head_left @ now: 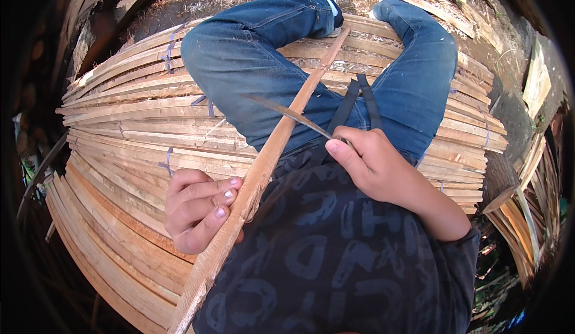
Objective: The person sits cross-legged on a pile of wooden planks and uses a curved knife to shave thin strips from a long piece of wood. They hold the wood with their left hand and pull the knife along its length with their right hand, creating wood shavings.
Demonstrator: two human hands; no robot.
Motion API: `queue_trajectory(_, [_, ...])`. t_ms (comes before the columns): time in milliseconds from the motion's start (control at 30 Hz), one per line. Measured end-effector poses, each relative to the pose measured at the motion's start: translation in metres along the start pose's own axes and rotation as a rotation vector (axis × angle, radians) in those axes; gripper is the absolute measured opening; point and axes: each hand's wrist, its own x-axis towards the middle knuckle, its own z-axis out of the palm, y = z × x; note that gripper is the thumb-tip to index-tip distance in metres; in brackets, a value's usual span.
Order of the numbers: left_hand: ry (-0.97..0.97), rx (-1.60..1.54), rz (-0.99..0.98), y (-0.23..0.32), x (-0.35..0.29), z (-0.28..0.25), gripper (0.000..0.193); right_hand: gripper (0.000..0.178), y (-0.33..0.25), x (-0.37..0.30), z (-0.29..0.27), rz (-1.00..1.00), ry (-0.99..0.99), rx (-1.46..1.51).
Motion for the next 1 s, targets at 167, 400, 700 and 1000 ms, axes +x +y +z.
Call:
queue_trajectory(167, [0.019, -0.01, -0.018, -0.001, -0.004, 0.001, 0.037, 0.043, 0.02, -0.002, -0.001, 0.052, 0.06, 0.005])
queue_trajectory(400, [0.001, -0.006, -0.02, 0.002, -0.001, 0.002, 0.04, 0.028, -0.037, -0.024, 0.001, -0.031, -0.107, 0.018])
queue_trajectory(700, [0.006, 0.01, -0.051, 0.002, -0.004, 0.0, 0.042, 0.029, -0.028, -0.048, -0.002, -0.134, 0.032, -0.123])
queue_trajectory(1000, [0.084, 0.109, -0.043, 0.001, -0.006, 0.008, 0.036, 0.052, -0.026, -0.056, 0.005, -0.557, 0.247, -0.488])
